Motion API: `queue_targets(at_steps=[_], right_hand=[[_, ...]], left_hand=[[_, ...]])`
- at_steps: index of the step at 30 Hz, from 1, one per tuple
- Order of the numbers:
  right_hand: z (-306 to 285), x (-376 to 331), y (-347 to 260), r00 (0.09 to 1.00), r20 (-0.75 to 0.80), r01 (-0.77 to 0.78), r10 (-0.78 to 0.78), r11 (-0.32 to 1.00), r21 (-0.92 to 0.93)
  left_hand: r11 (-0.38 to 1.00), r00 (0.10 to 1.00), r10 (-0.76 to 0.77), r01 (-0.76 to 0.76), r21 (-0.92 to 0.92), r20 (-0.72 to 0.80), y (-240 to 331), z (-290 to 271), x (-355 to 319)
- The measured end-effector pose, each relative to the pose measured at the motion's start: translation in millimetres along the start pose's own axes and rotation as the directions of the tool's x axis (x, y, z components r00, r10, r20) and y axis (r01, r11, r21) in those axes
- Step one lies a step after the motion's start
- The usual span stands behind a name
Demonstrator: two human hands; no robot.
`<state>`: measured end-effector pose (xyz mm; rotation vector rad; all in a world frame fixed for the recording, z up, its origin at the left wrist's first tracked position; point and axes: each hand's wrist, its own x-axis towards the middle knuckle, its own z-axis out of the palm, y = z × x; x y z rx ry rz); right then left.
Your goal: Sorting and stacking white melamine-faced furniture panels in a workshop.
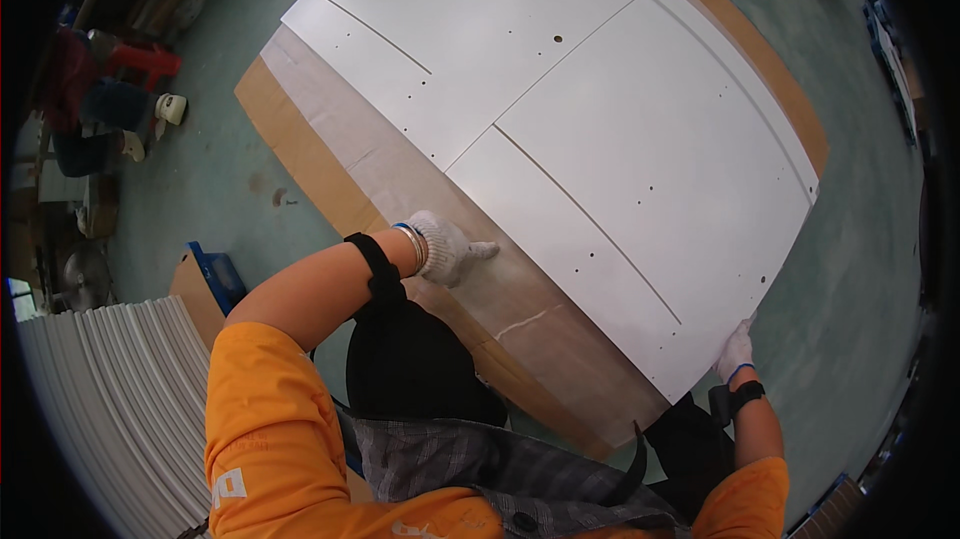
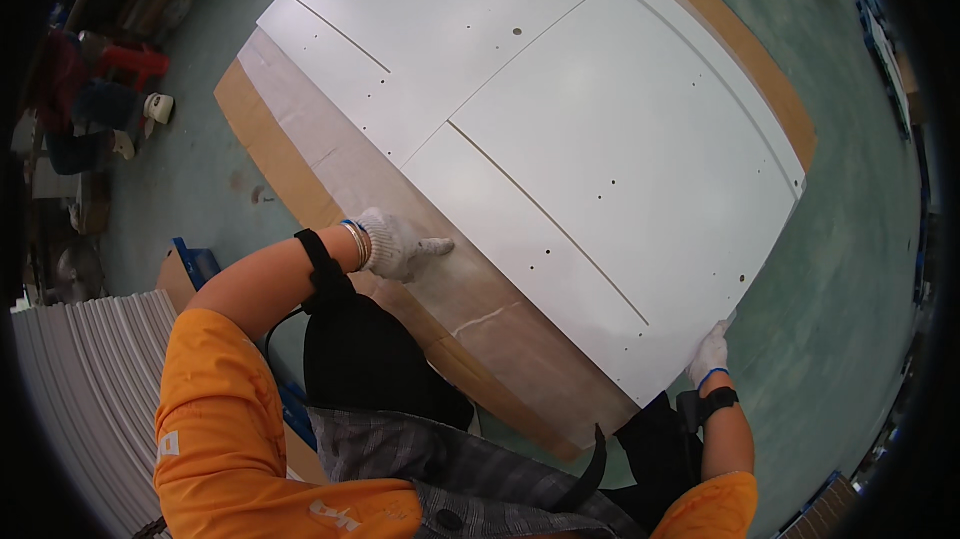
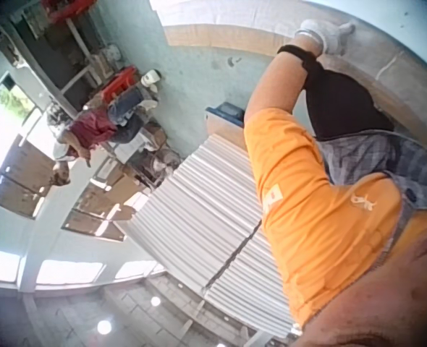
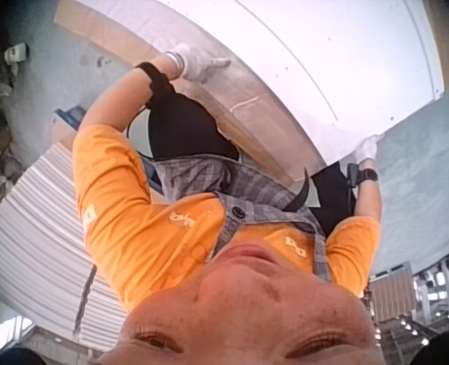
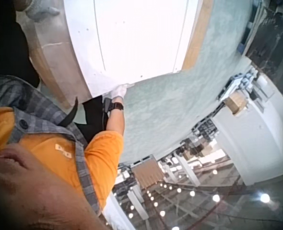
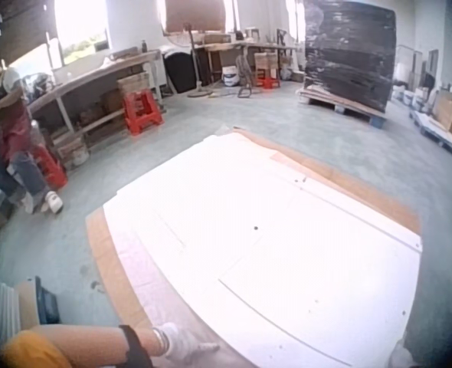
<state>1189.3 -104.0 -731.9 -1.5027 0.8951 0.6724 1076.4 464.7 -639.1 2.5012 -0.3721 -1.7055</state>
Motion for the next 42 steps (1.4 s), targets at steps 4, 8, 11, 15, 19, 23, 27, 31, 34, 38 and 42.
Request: queue_targets(at_steps=[4,8,11,15,19,23,27,31,34,38,42], right_hand=[[4.1,-2.3,-0.5,0.999,-0.027,-0.04,0.039,0.999,-0.002],[3.5,-0.6,-2.1,0.997,-0.005,-0.07,0.071,0.997,0.025],[-1.9,-4.3,-9.1,0.993,-0.043,-0.107,0.108,0.994,0.027],[27.7,-27.1,-19.7,0.983,-0.019,-0.182,0.183,0.981,0.063],[17.9,-27.8,-24.6,0.975,0.041,-0.22,0.218,0.974,0.058],[14.6,-21.8,-23.5,0.96,-0.02,-0.279,0.279,0.96,0.002],[15.9,-20.9,-24.8,0.955,-0.077,-0.295,0.287,0.944,-0.147],[21.2,-21.0,-25.2,0.949,-0.112,-0.309,0.294,0.939,-0.15],[26.9,-26.6,-34.0,0.942,-0.193,-0.33,0.275,0.868,-0.371],[26.5,-26.2,-36.4,0.918,-0.257,-0.374,0.303,0.878,-0.3],[40.1,-45.9,-47.5,0.928,-0.203,-0.363,0.313,0.884,-0.294]], left_hand=[[1.0,1.0,0.002,-0.002,-0.005,-0.003,0.6,-2.9,-4.3],[0.987,0.971,0.147,-0.132,0.09,-0.19,-4.0,-2.4,4.8],[0.965,0.798,0.062,-0.201,-0.168,-0.599,-5.1,-10.8,6.9],[0.986,0.722,-0.165,0.107,-0.127,-0.672,-11.9,-10.7,15.1],[0.985,0.756,-0.17,0.14,-0.097,-0.632,-13.0,-8.4,18.6],[0.973,0.77,-0.229,0.154,-0.175,-0.595,-6.3,-7.4,19.2],[0.969,0.781,-0.241,0.162,-0.185,-0.576,-2.5,-11.7,19.1],[0.97,0.801,-0.24,0.173,-0.173,-0.548,-1.0,-15.3,18.3],[0.966,0.827,-0.254,0.198,-0.164,-0.502,2.6,-22.3,13.0],[0.963,0.846,-0.268,0.226,-0.145,-0.461,4.7,-24.8,14.3],[0.965,0.849,-0.264,0.227,-0.134,-0.459,3.1,-21.2,15.2]])
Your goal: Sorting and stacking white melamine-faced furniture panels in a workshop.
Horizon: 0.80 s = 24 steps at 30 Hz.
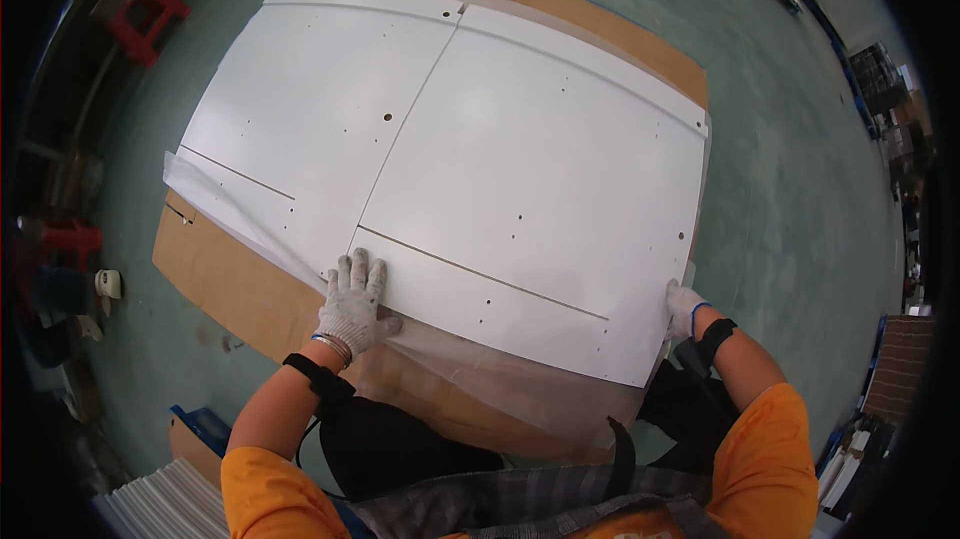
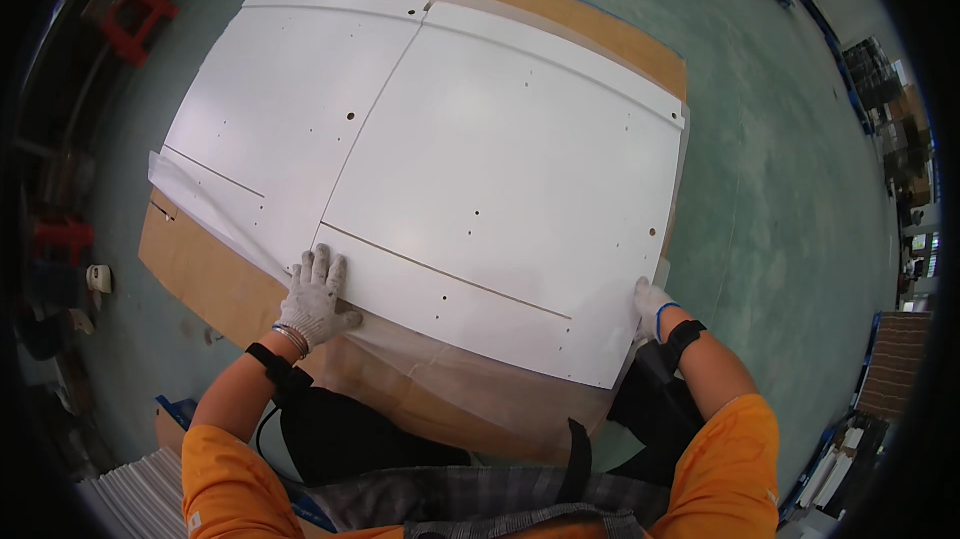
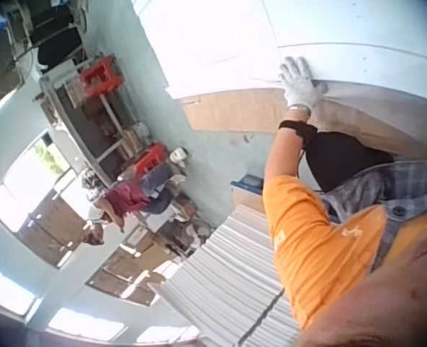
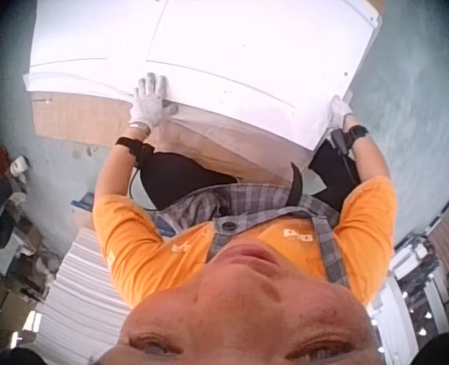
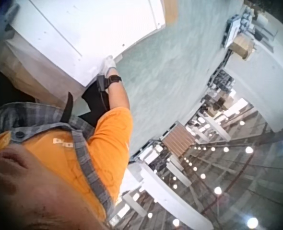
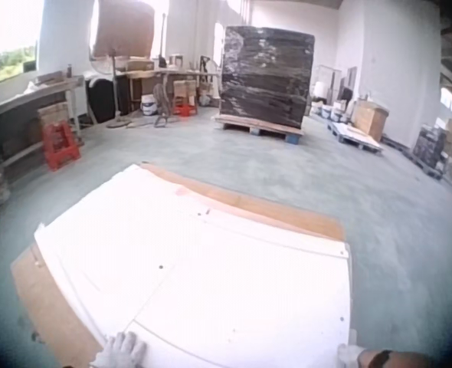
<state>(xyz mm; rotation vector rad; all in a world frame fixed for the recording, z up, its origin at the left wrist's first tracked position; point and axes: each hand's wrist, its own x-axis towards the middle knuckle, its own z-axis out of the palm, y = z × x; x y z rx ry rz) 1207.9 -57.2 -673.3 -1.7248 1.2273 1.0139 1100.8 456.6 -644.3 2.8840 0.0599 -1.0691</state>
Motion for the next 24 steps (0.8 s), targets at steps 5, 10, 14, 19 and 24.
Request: queue_targets(at_steps=[5,10,14,19,24], right_hand=[[-9.5,17.8,1.9,1.0,0.019,-0.01,0.01,0.999,-0.041],[-0.1,10.3,-4.4,0.997,0.071,0.009,-0.004,0.997,-0.072],[-17.3,10.5,-3.2,0.991,0.13,-0.007,0.006,1.0,0.008],[-39.4,31.6,0.8,0.987,0.112,0.155,-0.118,0.89,-0.429],[-0.3,-37.0,-27.4,0.997,-0.065,-0.061,0.05,0.983,-0.176]], left_hand=[[0.999,0.999,0.002,-0.004,-0.045,-0.041,2.3,-3.7,-1.1],[1.0,1.0,0.007,-0.007,-0.023,-0.025,4.4,-5.2,-1.3],[1.0,1.0,0.008,-0.008,-0.011,-0.02,10.5,-9.6,2.2],[1.0,1.0,-0.002,0.002,-0.012,-0.007,16.6,-15.5,2.8],[0.997,0.998,-0.053,0.052,0.055,0.017,15.4,-11.6,1.2]])
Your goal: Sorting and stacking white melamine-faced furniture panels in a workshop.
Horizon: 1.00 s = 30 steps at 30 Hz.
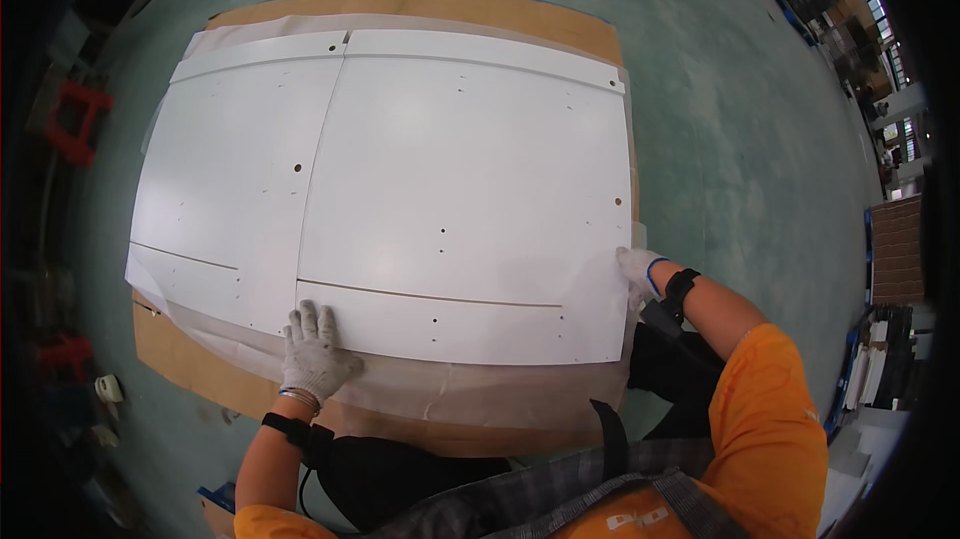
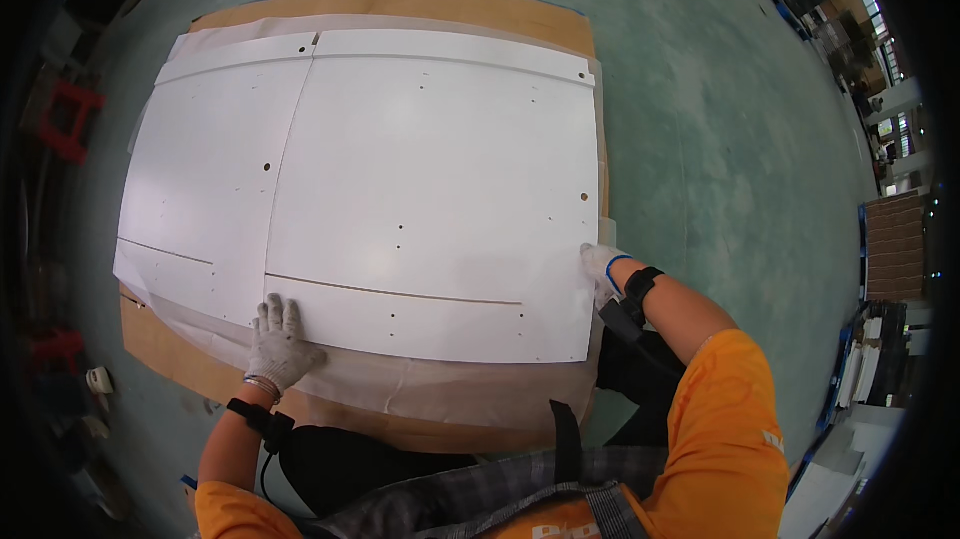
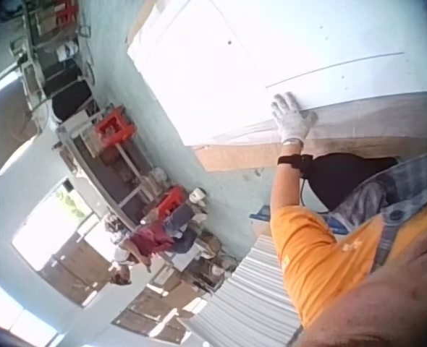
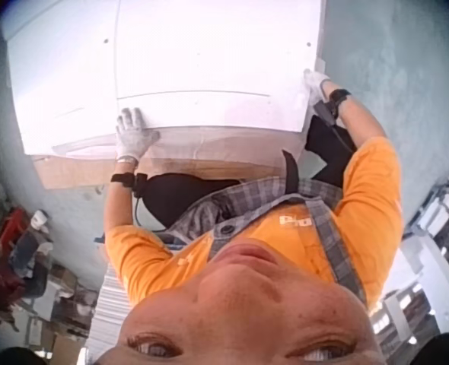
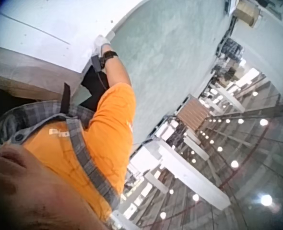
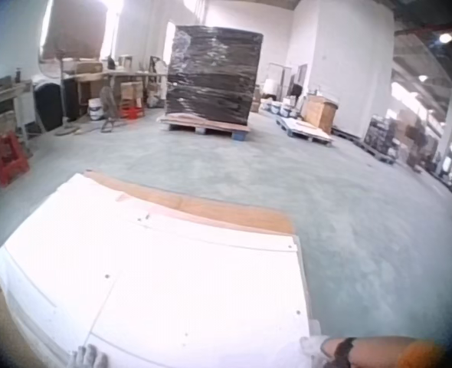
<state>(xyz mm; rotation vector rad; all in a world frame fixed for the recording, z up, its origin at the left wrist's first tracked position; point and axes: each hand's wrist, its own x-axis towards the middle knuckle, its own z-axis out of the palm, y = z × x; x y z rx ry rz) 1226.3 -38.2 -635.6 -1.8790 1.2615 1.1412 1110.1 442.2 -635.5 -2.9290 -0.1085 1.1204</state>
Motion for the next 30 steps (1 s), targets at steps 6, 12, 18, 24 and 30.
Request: queue_targets(at_steps=[6,12,18,24,30], right_hand=[[-33.6,26.2,2.9,0.902,0.303,0.431,-0.308,0.7,-0.569],[-68.7,-40.7,-60.2,0.887,-0.035,0.459,-0.46,0.888,-0.032],[-111.6,6.2,-39.2,0.838,-0.22,0.542,-0.5,0.716,0.44],[-94.1,28.4,-58.4,0.792,-0.206,0.607,-0.575,0.699,0.379],[-72.5,28.2,-90.2,0.765,-0.277,0.641,-0.581,0.729,0.241]], left_hand=[[1.0,0.999,-0.02,0.019,0.018,0.042,7.1,-11.6,0.4],[0.998,0.999,-0.01,0.008,0.056,0.044,3.3,-9.4,-0.2],[0.999,1.0,0.006,-0.007,0.034,0.027,6.8,-9.2,0.5],[0.999,0.998,-0.054,0.054,0.006,0.037,9.7,-18.5,-6.7],[0.995,0.996,-0.073,0.07,-0.072,-0.044,-6.3,9.1,0.0]])
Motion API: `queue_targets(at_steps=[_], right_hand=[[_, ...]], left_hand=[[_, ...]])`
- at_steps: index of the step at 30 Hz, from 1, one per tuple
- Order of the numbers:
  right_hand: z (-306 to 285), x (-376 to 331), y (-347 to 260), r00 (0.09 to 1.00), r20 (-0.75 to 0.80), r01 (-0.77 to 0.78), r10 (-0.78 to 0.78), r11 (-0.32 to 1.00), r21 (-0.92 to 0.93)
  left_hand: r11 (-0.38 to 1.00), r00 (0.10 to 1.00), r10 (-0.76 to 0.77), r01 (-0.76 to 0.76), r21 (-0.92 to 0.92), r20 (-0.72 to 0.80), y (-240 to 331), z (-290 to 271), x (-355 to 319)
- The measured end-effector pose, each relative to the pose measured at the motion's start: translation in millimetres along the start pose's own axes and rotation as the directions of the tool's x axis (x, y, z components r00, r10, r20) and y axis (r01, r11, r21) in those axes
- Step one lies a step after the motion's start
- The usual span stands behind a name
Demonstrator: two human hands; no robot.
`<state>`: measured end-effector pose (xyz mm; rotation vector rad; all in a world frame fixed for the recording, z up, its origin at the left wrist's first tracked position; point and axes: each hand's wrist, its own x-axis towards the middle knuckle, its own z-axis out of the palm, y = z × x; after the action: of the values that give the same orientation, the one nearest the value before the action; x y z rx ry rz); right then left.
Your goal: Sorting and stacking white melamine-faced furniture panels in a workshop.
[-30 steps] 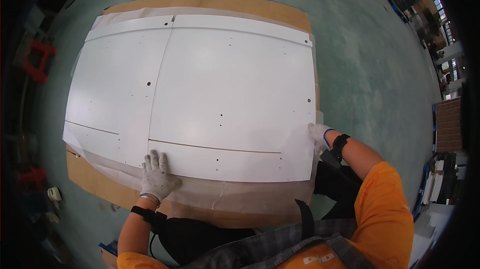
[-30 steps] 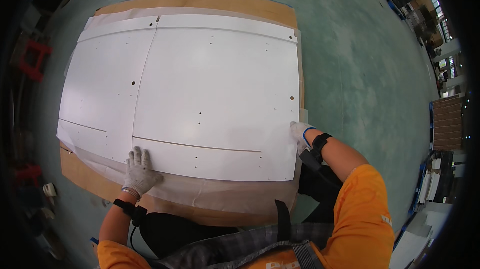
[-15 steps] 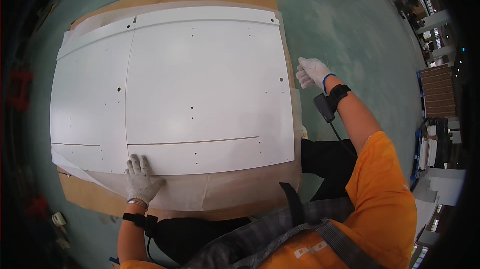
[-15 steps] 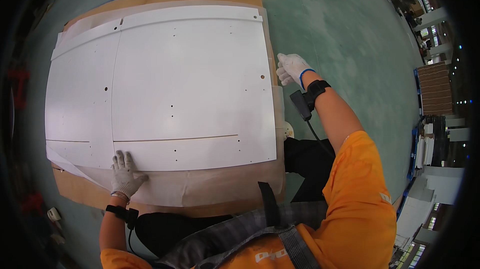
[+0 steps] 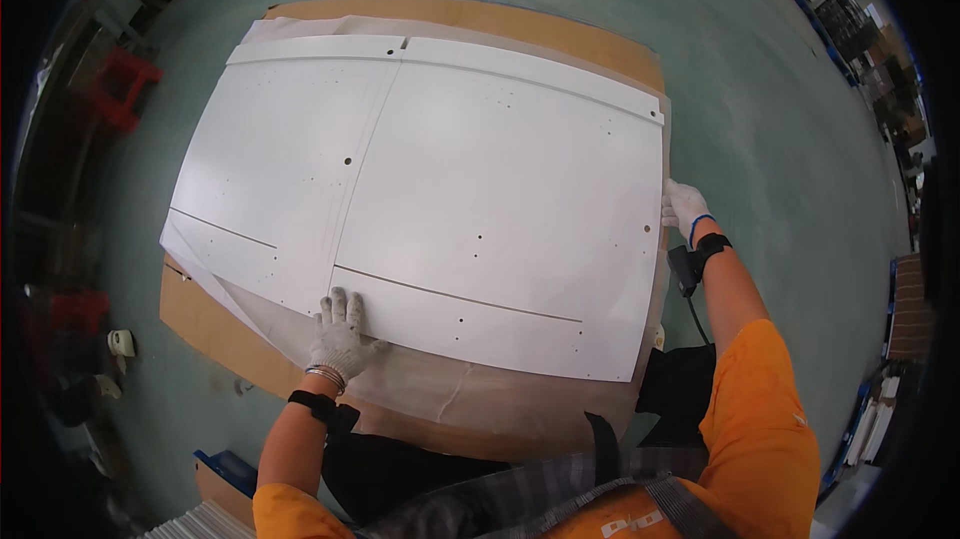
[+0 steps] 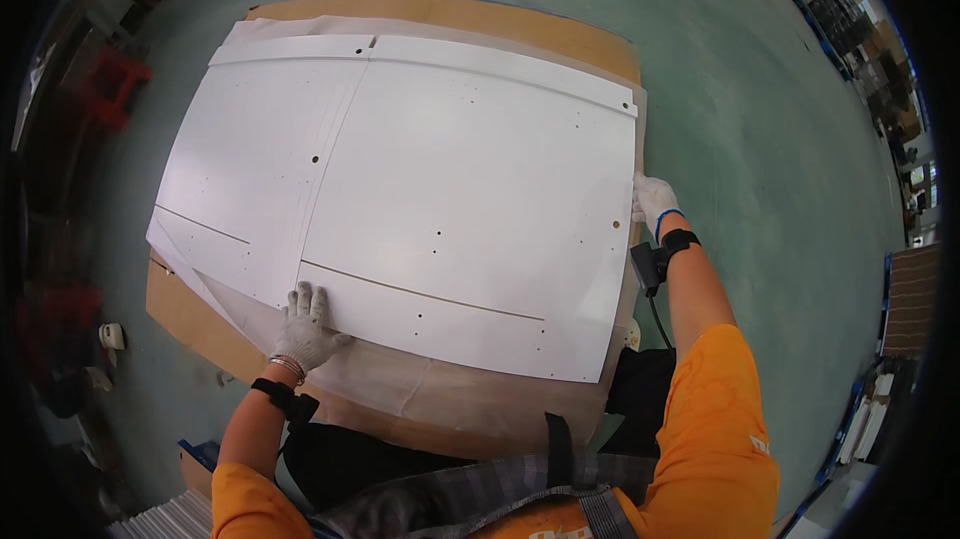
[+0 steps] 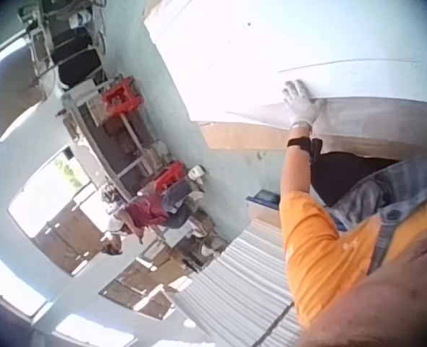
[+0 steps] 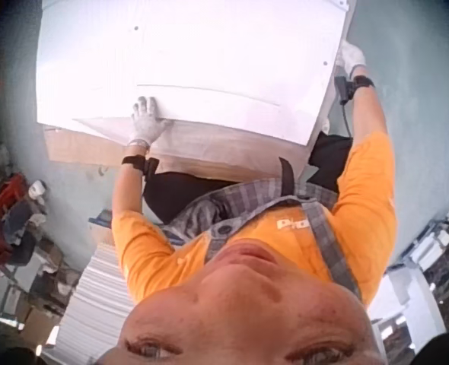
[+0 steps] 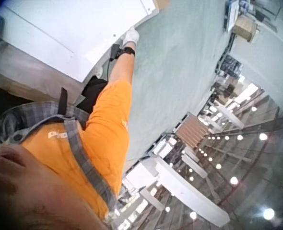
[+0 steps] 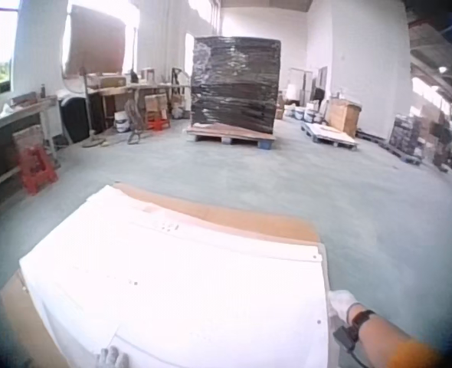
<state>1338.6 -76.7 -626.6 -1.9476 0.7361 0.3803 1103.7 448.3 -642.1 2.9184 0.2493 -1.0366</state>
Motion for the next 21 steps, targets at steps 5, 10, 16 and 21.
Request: queue_targets(at_steps=[5,10,16,21], right_hand=[[-14.5,56.8,-5.1,0.913,-0.048,0.217,-0.406,0.58,-0.785],[24.9,68.5,-46.3,0.909,-0.016,0.222,-0.416,0.518,-0.826],[77.4,111.5,-86.5,0.822,0.218,0.41,-0.526,0.283,-0.867],[63.3,155.8,-126.6,0.721,0.339,0.52,-0.604,0.148,-0.842]], left_hand=[[0.997,0.998,-0.002,-0.003,-0.082,-0.06,9.1,0.4,2.9],[0.988,0.994,-0.105,0.102,-0.115,-0.022,21.7,-12.9,-4.4],[0.867,0.911,-0.411,0.4,-0.296,0.028,43.9,1.0,-3.7],[0.532,0.752,-0.633,0.595,-0.602,0.185,97.2,1.1,-5.9]])
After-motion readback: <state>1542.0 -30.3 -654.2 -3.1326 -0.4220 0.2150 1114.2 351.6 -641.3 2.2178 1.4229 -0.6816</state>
